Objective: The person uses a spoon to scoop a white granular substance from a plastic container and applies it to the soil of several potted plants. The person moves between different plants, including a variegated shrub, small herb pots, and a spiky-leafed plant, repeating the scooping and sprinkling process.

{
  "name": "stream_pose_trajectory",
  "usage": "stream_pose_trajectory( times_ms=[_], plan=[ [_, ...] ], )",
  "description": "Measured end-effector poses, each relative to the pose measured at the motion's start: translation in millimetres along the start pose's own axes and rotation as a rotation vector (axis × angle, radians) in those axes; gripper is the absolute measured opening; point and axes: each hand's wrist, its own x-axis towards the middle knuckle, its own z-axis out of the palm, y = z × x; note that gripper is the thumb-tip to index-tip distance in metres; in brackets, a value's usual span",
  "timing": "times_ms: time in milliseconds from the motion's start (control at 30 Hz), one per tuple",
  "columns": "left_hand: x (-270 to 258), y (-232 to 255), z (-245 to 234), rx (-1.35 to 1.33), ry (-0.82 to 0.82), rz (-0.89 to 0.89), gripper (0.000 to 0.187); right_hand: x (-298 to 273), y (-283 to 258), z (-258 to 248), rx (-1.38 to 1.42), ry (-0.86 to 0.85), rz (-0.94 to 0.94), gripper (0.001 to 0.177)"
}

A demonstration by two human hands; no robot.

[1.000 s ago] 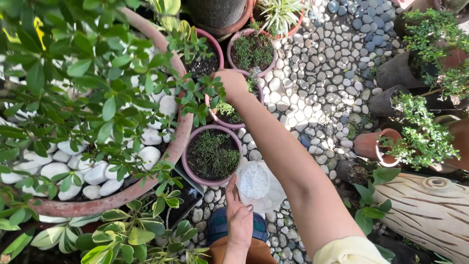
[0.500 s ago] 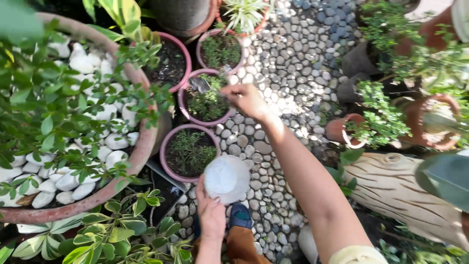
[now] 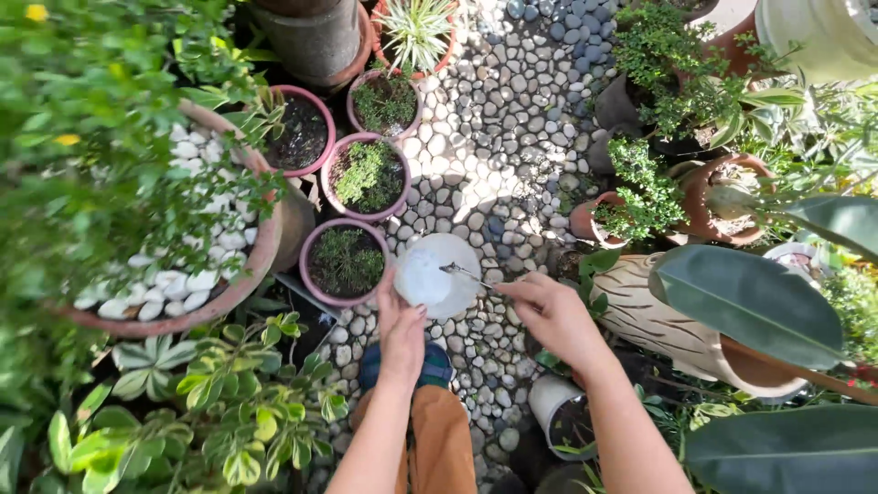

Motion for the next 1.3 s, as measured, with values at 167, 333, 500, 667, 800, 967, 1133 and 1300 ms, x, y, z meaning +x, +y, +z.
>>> stream_pose_trajectory(
  times_ms=[167, 333, 500, 667, 800, 967, 1133, 1300],
  plan=[
    [-24, 3, 38, 0.063, -0.005, -0.008, 0.089, -13, -38, 8, -0.579, -0.008, 0.04, 0.032],
    [-45, 21, 61, 0.127, -0.01, -0.05, 0.09, -15, -41, 26, -0.852, 0.055, 0.053, 0.042],
    [-50, 38, 57, 0.064, 0.045, -0.065, 0.089, -15, -59, 26, -0.82, -0.04, 0.123, 0.036],
    [-53, 64, 52, 0.036, 0.04, 0.009, 0.089, -19, -70, 21, -0.521, 0.124, -0.088, 0.032],
    [-55, 74, 40, 0.01, 0.045, 0.097, 0.089, -20, -67, 21, -0.04, 0.049, 0.186, 0.034],
    [-73, 94, 29, -0.143, 0.011, 0.19, 0.082, -22, -94, 21, 0.355, -0.05, 0.423, 0.035],
    [-70, 66, -26, -0.316, 0.184, 0.2, 0.061, -17, -114, 28, 0.63, -0.188, 0.556, 0.033],
    [-107, 130, -15, -0.247, 0.19, 0.32, 0.079, -1, -138, 62, 0.742, -0.347, 0.588, 0.035]
  ],
)
